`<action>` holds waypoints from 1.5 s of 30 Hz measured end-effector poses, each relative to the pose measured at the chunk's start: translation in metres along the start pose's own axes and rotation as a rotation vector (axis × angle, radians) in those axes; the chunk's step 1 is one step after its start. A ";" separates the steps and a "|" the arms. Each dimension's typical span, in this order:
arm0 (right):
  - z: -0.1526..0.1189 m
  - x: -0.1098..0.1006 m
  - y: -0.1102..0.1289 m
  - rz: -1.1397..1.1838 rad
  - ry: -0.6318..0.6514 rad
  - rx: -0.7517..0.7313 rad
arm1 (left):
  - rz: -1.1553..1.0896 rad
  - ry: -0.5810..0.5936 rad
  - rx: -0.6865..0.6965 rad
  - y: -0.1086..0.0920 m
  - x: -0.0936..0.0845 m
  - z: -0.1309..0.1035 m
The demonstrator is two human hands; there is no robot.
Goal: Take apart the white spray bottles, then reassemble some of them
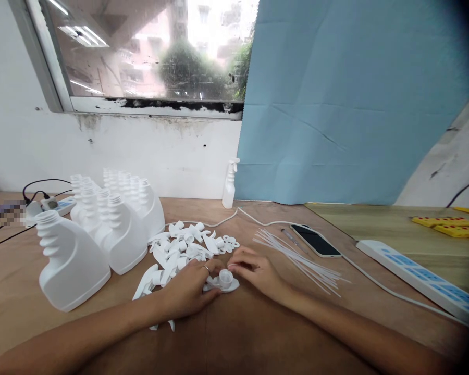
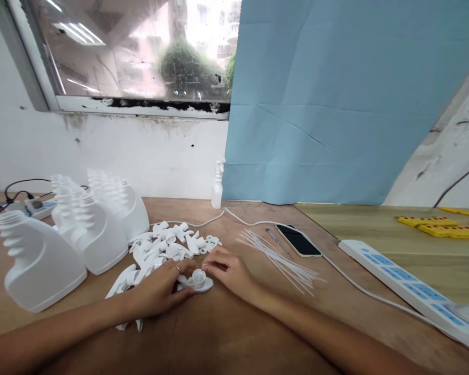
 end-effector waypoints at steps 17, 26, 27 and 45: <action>-0.012 0.004 0.023 -0.083 0.207 -0.279 | -0.007 -0.011 0.005 0.005 0.003 0.001; -0.012 0.006 0.012 -0.063 0.144 -0.279 | 0.002 -0.031 -0.019 0.005 0.003 -0.002; -0.012 0.005 0.013 -0.068 0.147 -0.285 | 0.017 -0.031 -0.011 0.006 0.004 -0.002; -0.016 0.011 0.007 -0.182 0.130 -0.302 | 0.241 0.003 0.124 -0.001 0.006 -0.003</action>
Point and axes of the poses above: each hand's wrist, its own z-axis towards the middle knuckle, its own x-axis out of the palm, y = z × x, the point moved 2 cm from there along z, towards the middle knuckle, and after that the axes turned 1 degree about -z, right-handed, at the moved point
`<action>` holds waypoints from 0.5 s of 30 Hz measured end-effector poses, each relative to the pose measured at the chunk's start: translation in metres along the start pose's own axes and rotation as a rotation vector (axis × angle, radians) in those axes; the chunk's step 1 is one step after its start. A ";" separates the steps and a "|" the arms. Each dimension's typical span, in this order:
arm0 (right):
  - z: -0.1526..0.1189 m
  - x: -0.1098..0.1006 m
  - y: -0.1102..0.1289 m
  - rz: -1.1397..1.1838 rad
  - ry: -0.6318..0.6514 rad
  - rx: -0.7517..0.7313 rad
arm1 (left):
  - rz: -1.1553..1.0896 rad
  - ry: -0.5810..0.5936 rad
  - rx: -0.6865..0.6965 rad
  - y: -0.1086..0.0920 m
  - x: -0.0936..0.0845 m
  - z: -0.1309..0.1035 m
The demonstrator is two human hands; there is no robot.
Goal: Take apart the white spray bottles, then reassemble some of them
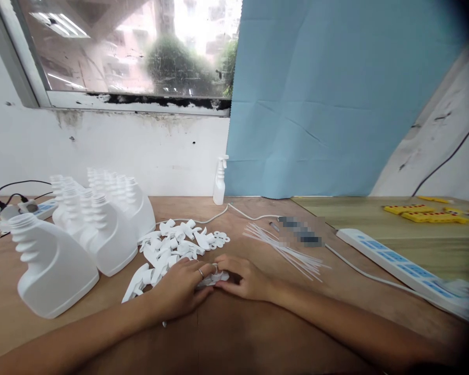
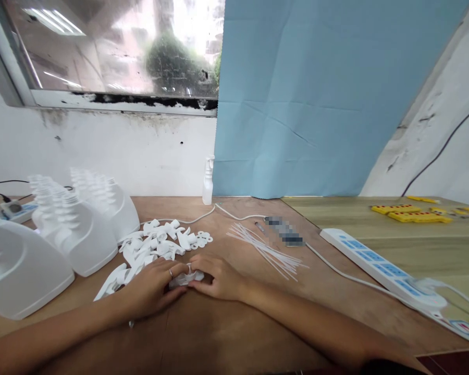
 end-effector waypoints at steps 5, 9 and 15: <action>0.001 -0.002 0.004 -0.097 -0.003 0.035 | 0.123 0.022 0.033 0.002 0.003 0.001; 0.001 -0.002 0.008 -0.119 0.028 0.043 | 0.198 -0.004 0.087 -0.001 0.005 0.000; 0.000 0.000 0.007 -0.122 -0.023 -0.032 | 0.244 -0.076 0.130 0.000 0.009 0.000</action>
Point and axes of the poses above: each hand's wrist, its own z-axis towards the middle knuckle, its own x-axis out of the palm, y = z × x, the point moved 2 cm from there along z, towards the middle knuckle, and after that the axes turned 1 degree about -z, right-handed, at the moved point
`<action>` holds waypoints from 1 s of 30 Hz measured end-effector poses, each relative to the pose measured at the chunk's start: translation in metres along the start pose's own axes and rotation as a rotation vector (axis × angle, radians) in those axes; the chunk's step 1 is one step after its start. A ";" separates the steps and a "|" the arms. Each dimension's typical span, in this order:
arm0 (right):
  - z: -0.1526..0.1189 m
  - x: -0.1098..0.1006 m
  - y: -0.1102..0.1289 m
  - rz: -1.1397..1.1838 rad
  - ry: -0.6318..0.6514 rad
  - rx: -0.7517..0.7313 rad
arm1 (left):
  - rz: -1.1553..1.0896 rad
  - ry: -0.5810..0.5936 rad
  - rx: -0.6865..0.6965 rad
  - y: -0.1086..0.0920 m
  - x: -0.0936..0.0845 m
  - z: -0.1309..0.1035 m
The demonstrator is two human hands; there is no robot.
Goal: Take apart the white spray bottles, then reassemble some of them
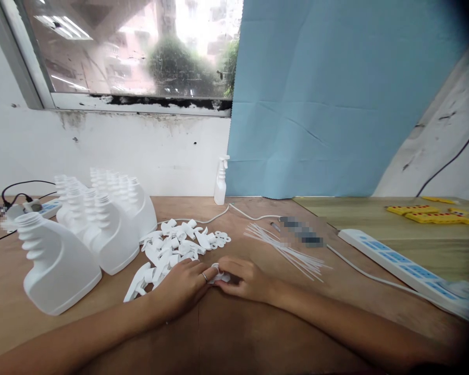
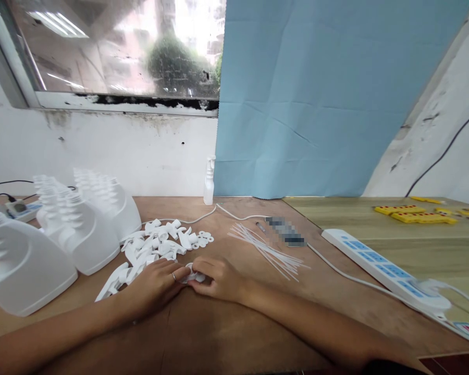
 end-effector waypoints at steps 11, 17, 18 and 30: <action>0.002 -0.004 0.002 0.032 0.081 -0.057 | 0.029 -0.028 0.021 0.002 0.002 0.001; 0.001 -0.003 0.004 -0.009 0.036 -0.057 | 0.025 -0.008 0.013 0.001 0.001 0.000; 0.001 -0.003 0.005 -0.026 0.012 -0.046 | 0.026 -0.003 0.012 0.001 0.002 0.000; 0.002 0.000 0.013 -0.061 0.004 0.027 | -0.002 -0.008 0.034 0.001 0.001 -0.001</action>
Point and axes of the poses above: each hand's wrist, its own z-axis towards the middle knuckle, its own x-axis out of the palm, y = z × x, the point moved 2 cm from there along z, towards the middle knuckle, and after that the axes turned 1 degree about -z, right-handed, at the moved point
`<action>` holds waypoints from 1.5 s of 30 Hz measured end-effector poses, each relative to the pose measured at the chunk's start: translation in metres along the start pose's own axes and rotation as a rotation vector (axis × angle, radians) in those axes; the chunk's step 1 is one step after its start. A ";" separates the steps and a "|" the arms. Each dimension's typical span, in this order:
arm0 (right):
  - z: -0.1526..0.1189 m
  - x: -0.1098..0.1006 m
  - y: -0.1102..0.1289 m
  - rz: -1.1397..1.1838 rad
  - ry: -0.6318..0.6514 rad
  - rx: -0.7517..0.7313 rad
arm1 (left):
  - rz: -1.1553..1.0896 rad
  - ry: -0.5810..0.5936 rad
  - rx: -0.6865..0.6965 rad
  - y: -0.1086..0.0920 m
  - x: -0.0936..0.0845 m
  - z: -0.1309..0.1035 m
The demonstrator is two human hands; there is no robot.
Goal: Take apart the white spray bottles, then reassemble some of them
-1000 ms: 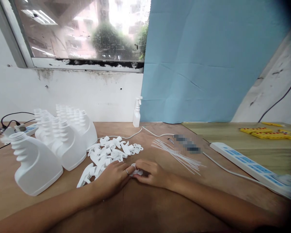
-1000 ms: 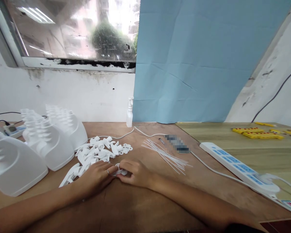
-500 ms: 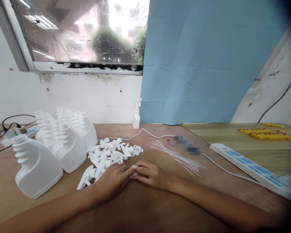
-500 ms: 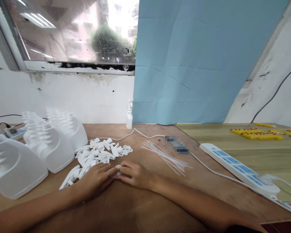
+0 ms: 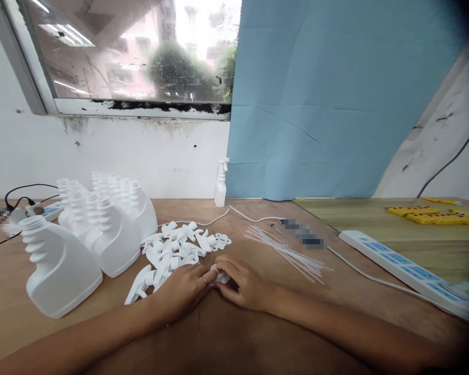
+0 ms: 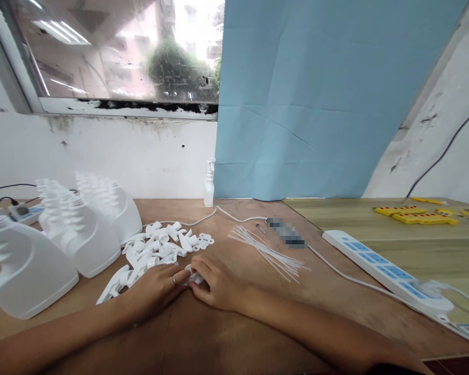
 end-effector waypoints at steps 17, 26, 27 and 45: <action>0.009 -0.049 -0.058 -0.527 0.131 0.220 | 0.000 0.014 -0.045 0.000 0.001 -0.002; -0.015 -0.074 -0.130 -0.580 0.319 0.692 | 0.007 0.005 -0.037 0.000 0.000 -0.002; -0.016 -0.073 -0.133 -0.567 0.322 0.699 | 0.009 0.006 -0.039 0.000 0.000 -0.002; -0.012 -0.074 -0.131 -0.222 0.156 0.715 | 0.013 0.014 -0.038 0.000 0.001 -0.002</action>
Point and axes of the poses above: each hand's wrist, its own z-axis towards the middle knuckle, its own x-axis out of the palm, y = z × x, the point moved 2 cm from there along z, towards the middle knuckle, and after that the axes turned 1 degree about -z, right-handed, at the moved point
